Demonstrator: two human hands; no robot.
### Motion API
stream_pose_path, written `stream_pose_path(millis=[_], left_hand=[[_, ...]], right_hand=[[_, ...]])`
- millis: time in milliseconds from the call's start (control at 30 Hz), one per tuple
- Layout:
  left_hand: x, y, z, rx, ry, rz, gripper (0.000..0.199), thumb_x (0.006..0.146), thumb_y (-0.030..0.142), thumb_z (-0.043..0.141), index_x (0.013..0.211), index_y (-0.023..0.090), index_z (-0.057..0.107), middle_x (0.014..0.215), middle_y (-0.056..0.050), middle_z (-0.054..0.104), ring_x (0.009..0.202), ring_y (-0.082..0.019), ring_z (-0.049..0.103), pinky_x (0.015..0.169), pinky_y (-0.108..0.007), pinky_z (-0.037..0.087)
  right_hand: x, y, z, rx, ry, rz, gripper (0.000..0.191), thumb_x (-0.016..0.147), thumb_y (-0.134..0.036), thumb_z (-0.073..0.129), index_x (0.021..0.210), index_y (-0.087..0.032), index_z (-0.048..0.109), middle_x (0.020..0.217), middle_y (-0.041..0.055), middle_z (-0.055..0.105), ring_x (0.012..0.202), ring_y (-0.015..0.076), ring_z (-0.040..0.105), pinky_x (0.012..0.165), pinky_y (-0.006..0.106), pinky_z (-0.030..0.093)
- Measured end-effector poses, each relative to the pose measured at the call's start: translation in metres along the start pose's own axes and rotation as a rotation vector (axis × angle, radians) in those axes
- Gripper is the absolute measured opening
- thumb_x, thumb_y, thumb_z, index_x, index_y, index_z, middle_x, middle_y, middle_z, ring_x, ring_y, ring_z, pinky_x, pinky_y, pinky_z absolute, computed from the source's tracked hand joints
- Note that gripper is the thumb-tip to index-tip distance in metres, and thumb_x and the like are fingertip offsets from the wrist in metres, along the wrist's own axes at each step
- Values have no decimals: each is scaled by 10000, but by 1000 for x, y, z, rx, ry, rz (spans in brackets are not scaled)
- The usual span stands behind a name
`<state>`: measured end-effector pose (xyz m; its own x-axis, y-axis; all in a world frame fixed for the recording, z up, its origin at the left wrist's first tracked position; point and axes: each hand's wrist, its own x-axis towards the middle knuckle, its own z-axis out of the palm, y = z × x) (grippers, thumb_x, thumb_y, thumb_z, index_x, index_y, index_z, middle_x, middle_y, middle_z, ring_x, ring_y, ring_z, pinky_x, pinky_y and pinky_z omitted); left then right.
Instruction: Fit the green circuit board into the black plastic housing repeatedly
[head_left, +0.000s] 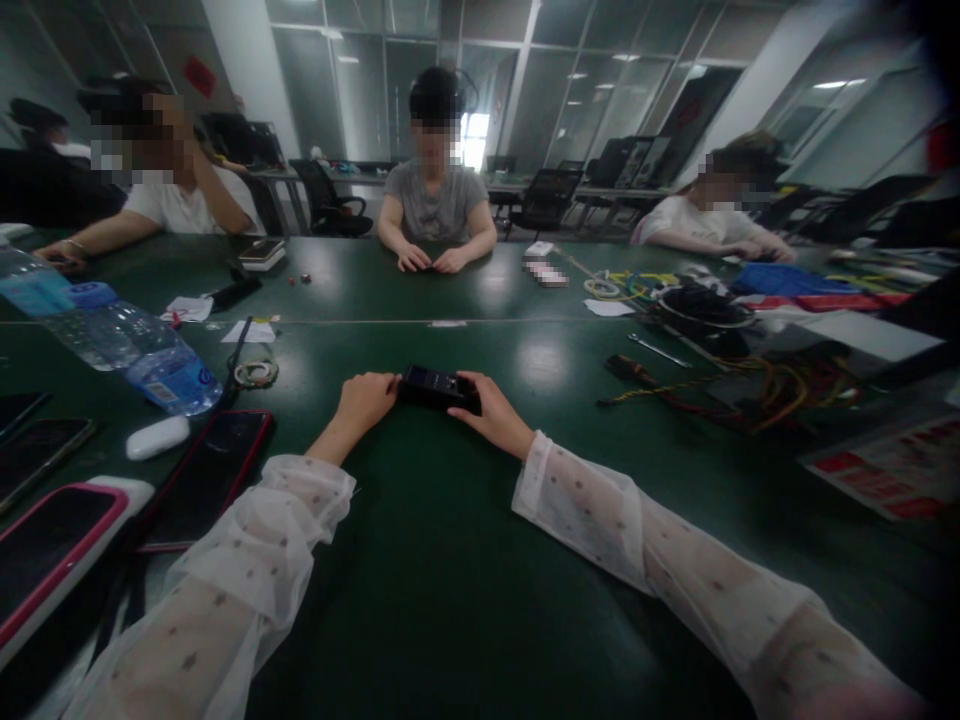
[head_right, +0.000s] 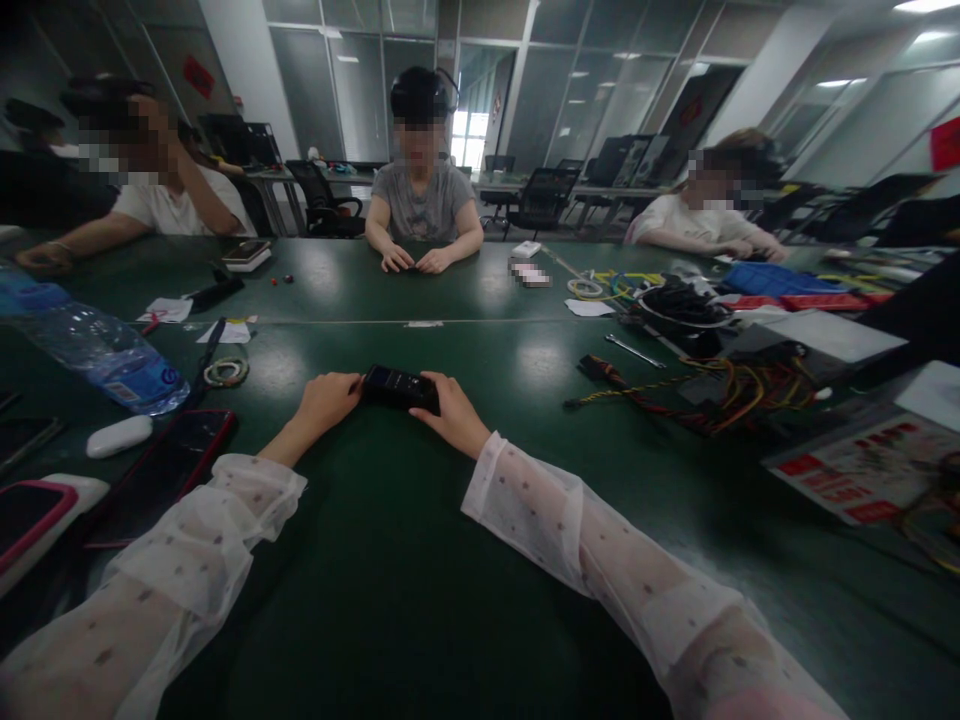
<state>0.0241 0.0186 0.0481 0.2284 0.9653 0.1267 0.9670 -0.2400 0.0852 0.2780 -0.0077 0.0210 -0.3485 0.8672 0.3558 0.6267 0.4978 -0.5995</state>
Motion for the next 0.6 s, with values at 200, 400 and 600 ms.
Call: stream_pose_path(millis=[200, 400, 600], left_hand=[[1, 0, 1, 3, -20, -10, 448, 996, 392, 319, 961, 195, 720, 961, -114, 734, 849, -241, 699, 753, -344, 518], [3, -2, 5, 20, -3, -6, 446, 995, 392, 321, 945, 191, 716, 932, -108, 733, 823, -242, 698, 727, -342, 519], [1, 0, 2, -3, -13, -7, 458, 1003, 386, 309, 941, 186, 716, 931, -110, 732, 801, -230, 694, 716, -336, 524]], right_hand=[[0, 0, 1, -2, 17, -27, 667, 880, -417, 661, 1451, -247, 360, 1300, 131, 550, 1164, 288, 572, 1010, 548, 494], [0, -2, 0, 12, 98, -55, 502, 964, -451, 514, 1402, -220, 434, 1254, 133, 583, 1158, 269, 574, 1044, 522, 472], [1, -1, -1, 24, 42, -43, 478, 920, -409, 610, 1349, -236, 489, 1238, 114, 595, 1152, 271, 589, 1012, 519, 499]])
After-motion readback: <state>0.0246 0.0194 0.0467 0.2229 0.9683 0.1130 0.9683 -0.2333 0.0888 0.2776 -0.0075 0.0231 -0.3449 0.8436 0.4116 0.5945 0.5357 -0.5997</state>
